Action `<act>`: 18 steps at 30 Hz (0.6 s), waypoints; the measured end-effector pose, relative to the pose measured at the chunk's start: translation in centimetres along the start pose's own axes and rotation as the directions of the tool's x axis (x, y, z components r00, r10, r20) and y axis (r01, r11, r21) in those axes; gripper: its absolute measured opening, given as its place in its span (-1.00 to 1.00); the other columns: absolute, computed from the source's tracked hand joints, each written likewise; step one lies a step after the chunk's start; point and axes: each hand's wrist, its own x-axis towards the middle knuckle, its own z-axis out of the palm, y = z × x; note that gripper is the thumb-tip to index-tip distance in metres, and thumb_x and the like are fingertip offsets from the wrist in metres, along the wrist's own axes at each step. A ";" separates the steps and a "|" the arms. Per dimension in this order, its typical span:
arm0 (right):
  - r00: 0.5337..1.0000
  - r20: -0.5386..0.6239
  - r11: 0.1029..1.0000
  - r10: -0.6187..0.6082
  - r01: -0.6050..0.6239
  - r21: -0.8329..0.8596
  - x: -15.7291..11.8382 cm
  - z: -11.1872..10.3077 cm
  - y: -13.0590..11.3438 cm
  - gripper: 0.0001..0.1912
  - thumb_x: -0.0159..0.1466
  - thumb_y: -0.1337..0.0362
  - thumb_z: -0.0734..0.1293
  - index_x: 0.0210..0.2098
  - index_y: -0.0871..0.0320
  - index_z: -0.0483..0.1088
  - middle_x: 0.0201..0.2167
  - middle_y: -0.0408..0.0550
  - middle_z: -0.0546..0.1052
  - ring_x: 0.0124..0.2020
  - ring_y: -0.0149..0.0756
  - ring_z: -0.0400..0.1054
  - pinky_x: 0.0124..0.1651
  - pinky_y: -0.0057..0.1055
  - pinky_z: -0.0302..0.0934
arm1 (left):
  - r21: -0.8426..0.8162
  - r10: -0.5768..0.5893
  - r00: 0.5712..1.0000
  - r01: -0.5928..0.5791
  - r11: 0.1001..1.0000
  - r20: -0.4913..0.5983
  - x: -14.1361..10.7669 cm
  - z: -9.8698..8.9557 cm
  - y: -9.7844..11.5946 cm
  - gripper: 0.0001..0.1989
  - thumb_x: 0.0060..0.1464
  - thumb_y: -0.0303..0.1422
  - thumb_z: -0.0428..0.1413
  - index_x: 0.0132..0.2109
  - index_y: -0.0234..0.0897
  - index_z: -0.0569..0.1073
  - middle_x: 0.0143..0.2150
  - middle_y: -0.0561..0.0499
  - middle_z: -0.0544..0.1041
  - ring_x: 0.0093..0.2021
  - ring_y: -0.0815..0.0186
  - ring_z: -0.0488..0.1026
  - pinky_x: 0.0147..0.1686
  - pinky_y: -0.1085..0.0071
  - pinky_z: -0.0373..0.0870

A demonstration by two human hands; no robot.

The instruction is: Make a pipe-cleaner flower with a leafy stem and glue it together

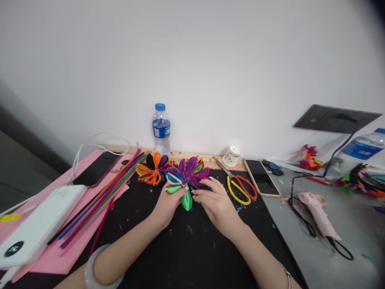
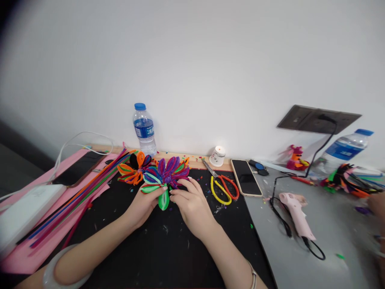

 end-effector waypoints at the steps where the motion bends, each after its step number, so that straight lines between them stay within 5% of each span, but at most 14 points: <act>1: 1.000 0.004 1.000 0.004 -0.004 0.003 0.0 -0.1 0.0 -0.74 0.20 0.47 0.18 -0.28 0.04 0.43 -0.24 -0.12 0.53 0.03 -0.24 0.22 0.13 -0.07 0.05 | 0.000 -0.001 1.000 0.001 1.000 -0.001 0.0 0.0 0.0 -0.78 -0.21 -0.40 0.21 -0.32 -0.31 0.41 -0.39 0.02 0.47 -0.38 0.32 0.42 -0.36 0.40 0.36; 18: 1.000 -0.002 1.000 -0.021 0.021 0.003 0.0 0.2 -0.4 -0.76 0.19 0.46 0.21 -0.22 0.05 0.40 -0.21 -0.13 0.52 0.04 -0.26 0.21 0.15 -0.09 0.04 | 0.073 0.112 0.993 -0.109 0.991 -0.038 0.5 -0.3 -0.6 -0.77 -0.22 -0.39 0.23 -0.30 -0.29 0.47 -0.30 -0.02 0.54 -0.27 0.23 0.46 -0.19 0.33 0.34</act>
